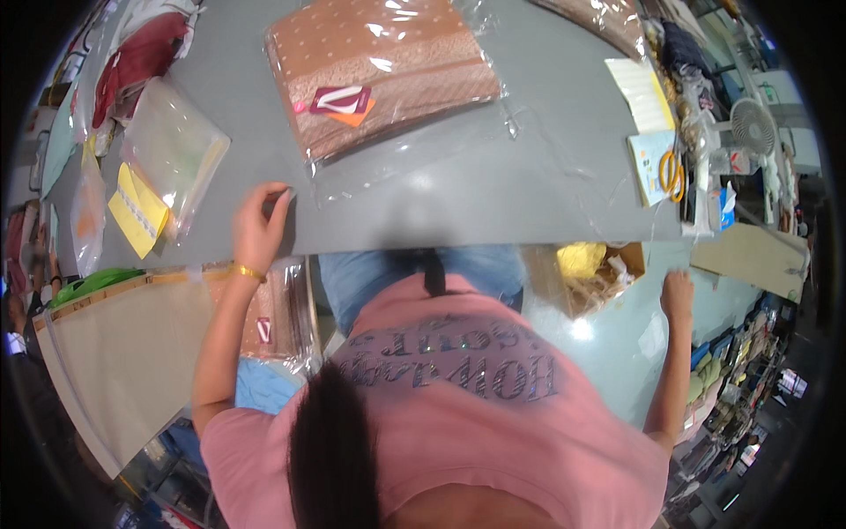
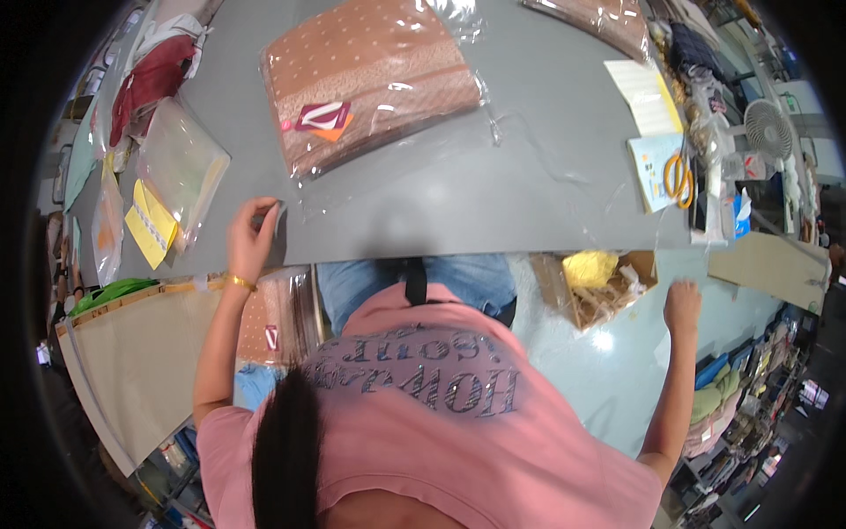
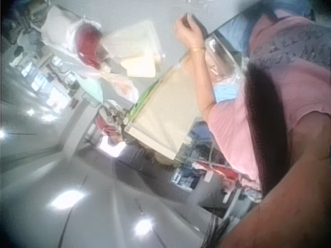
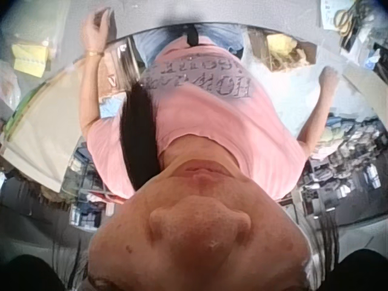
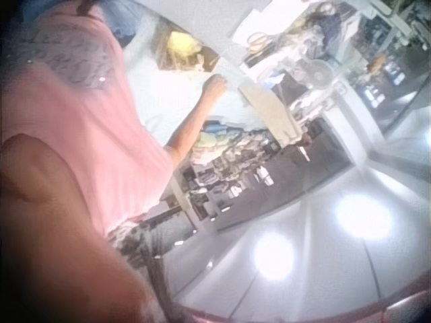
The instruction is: The person repeatedly places folded polka-dotted garments into clear plastic bags, seals them, and stacks them on the table. The process is repeated multiple times with similar items.
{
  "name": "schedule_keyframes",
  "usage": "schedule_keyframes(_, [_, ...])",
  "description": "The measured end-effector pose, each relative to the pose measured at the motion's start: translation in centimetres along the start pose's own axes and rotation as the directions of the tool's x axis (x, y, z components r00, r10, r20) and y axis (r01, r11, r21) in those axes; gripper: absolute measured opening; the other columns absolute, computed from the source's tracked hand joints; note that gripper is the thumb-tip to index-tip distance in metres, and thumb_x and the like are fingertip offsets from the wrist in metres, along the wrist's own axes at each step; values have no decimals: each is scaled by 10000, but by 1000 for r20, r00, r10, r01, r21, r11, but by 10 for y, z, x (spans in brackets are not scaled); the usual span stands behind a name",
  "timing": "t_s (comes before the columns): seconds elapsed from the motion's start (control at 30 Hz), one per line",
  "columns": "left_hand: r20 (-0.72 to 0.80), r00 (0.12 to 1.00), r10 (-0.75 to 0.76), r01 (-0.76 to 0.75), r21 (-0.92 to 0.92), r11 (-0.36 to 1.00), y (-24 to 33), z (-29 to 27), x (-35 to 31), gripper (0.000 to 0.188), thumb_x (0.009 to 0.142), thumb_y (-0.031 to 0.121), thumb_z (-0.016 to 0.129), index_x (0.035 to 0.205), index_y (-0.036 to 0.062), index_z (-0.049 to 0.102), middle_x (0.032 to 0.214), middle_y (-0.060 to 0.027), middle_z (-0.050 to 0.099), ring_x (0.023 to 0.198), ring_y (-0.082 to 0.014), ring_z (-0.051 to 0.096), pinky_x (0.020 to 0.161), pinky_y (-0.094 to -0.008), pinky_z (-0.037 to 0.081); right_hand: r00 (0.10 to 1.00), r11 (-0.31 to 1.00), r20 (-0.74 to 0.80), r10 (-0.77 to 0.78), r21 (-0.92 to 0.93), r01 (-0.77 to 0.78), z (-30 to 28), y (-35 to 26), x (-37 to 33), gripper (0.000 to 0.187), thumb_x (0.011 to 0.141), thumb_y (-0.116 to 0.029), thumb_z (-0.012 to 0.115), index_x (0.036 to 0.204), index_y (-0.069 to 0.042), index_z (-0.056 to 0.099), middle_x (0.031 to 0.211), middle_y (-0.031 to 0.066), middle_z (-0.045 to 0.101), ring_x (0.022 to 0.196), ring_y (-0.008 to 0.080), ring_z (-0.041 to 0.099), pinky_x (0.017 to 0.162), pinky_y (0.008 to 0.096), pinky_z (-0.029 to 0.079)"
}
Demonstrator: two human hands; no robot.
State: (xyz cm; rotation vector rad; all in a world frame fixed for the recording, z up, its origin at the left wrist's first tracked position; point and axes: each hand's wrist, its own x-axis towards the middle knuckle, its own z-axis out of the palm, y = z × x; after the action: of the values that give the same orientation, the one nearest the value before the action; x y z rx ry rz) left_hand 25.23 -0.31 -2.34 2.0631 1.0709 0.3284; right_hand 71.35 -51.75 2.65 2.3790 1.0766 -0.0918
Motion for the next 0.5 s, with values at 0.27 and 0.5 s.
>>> schedule_keyframes(0.27, [263, 586, 766, -630, 743, 227, 6, 14, 1, 481, 904, 83, 529, 1382, 39, 573, 1486, -94, 493, 1342, -265, 474, 1070, -420, 431, 376, 693, -669, -641, -295, 657, -119, -151, 195, 838, 757, 16, 697, 1526, -114, 390, 1531, 116, 440, 1212, 275, 582, 1010, 383, 475])
schedule_keyframes(0.5, [185, 532, 827, -695, 652, 302, 5, 21, 17, 337, 845, 47, 644, 1175, -10, 685, 1407, -103, 575, 1250, -272, 556, 984, -408, 496, 879, 322, -364, -309, 830, 456, -112, -194, 201, 306, 873, -98, 700, 1168, -19, 675, 1059, 160, 684, 703, 218, 609, 682, 348, 517])
